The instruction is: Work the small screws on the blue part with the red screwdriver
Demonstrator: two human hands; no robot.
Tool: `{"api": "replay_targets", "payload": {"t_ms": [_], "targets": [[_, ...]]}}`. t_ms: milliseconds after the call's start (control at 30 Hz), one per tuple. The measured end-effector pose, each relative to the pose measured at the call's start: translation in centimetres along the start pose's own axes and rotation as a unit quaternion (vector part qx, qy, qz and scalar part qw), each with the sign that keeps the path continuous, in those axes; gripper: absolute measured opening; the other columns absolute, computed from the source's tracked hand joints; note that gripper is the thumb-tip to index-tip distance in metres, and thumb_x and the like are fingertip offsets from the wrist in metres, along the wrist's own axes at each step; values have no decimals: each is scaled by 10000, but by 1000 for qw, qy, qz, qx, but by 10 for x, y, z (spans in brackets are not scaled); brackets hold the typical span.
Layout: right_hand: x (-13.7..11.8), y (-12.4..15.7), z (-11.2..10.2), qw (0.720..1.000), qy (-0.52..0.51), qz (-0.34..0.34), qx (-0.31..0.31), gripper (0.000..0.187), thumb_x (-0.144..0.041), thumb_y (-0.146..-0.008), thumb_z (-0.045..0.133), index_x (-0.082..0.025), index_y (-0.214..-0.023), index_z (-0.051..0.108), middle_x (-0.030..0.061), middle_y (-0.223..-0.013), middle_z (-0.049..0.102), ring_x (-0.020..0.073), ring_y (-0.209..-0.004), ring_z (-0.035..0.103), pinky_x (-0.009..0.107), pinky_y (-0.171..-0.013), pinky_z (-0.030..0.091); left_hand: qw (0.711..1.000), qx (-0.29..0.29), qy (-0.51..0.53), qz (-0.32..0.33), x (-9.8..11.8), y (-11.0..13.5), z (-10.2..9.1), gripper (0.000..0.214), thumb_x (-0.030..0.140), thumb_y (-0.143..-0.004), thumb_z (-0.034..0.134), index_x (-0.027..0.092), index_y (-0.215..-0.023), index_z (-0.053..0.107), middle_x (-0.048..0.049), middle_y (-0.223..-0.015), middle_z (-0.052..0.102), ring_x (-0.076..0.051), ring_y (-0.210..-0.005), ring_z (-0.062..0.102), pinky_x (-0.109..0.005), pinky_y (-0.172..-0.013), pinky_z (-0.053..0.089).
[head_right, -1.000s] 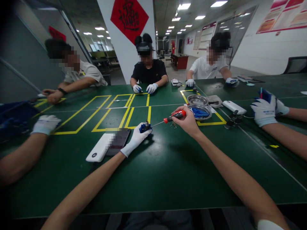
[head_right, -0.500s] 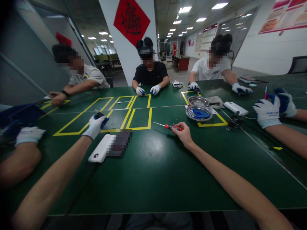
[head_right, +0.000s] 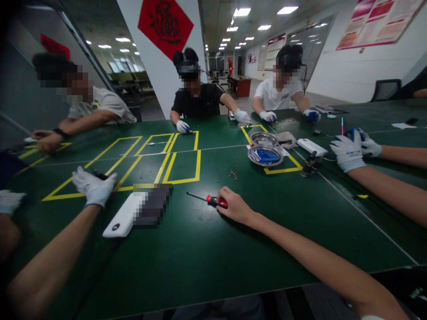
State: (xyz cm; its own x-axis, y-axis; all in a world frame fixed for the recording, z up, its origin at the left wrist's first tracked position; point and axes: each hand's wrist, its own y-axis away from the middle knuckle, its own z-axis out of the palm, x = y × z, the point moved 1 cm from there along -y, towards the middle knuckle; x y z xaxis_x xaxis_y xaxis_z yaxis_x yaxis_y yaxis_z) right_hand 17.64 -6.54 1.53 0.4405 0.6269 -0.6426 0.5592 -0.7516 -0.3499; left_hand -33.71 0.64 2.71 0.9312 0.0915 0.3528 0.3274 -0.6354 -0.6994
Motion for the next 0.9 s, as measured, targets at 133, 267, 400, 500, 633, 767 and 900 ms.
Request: {"api": "replay_targets", "payload": {"t_ms": [133,267,400,500,633,767,900], "targets": [[-5,13,-20,999,34,-13,-23,309,-289,-810,648,-215,-1094,554,61,-1117,575,196,-944,587,341,-806,511,995,-23,51,87,76,24,0,751,408,-802,606,-1,-1356,306,-240,-1454,284,-337,-1370,226,-554,-1109,190],[39,29,-90,961,125,80,235,241,-304,-866,539,-201,-1084,547,82,-1064,579,210,-919,589,354,-789,507,925,-257,163,227,171,70,-5,543,440,-836,541,183,-1308,464,-115,-1393,439,-285,-1317,375,-455,-1098,313],[109,60,-167,804,309,240,449,404,-332,-795,583,-166,-1154,501,165,-1215,496,279,-1053,525,410,-834,459,854,-354,237,297,242,123,-19,514,434,-844,525,236,-1316,481,-93,-1404,447,-283,-1324,379,-447,-1107,315],[151,83,-194,758,344,326,449,552,-409,-738,633,-168,-1207,467,174,-1212,520,316,-1094,497,428,-827,442,813,-385,266,348,272,155,-25,500,418,-847,528,225,-1307,490,-112,-1345,498,-279,-1281,421,-454,-1081,338],[181,93,-198,775,325,372,394,485,-451,-745,601,-151,-1121,536,163,-1066,597,301,-938,563,416,-761,444,791,-394,285,373,285,177,-30,444,395,-849,529,231,-1261,523,-112,-1213,576,-270,-1170,497,-449,-1007,391],[177,86,-185,794,318,366,367,395,-425,-741,600,-129,-1002,594,173,-1008,608,285,-884,568,406,-751,445,774,-414,299,375,284,178,-35,388,390,-851,527,227,-1202,556,-102,-1145,599,-252,-1103,527,-416,-959,421],[127,74,-137,887,224,294,277,355,-418,-736,636,-144,-962,618,120,-942,635,244,-809,585,390,-725,479,782,-427,309,332,280,172,-35,363,372,-881,482,224,-1206,549,-92,-1149,602,-232,-1078,546,-392,-954,430]]}}
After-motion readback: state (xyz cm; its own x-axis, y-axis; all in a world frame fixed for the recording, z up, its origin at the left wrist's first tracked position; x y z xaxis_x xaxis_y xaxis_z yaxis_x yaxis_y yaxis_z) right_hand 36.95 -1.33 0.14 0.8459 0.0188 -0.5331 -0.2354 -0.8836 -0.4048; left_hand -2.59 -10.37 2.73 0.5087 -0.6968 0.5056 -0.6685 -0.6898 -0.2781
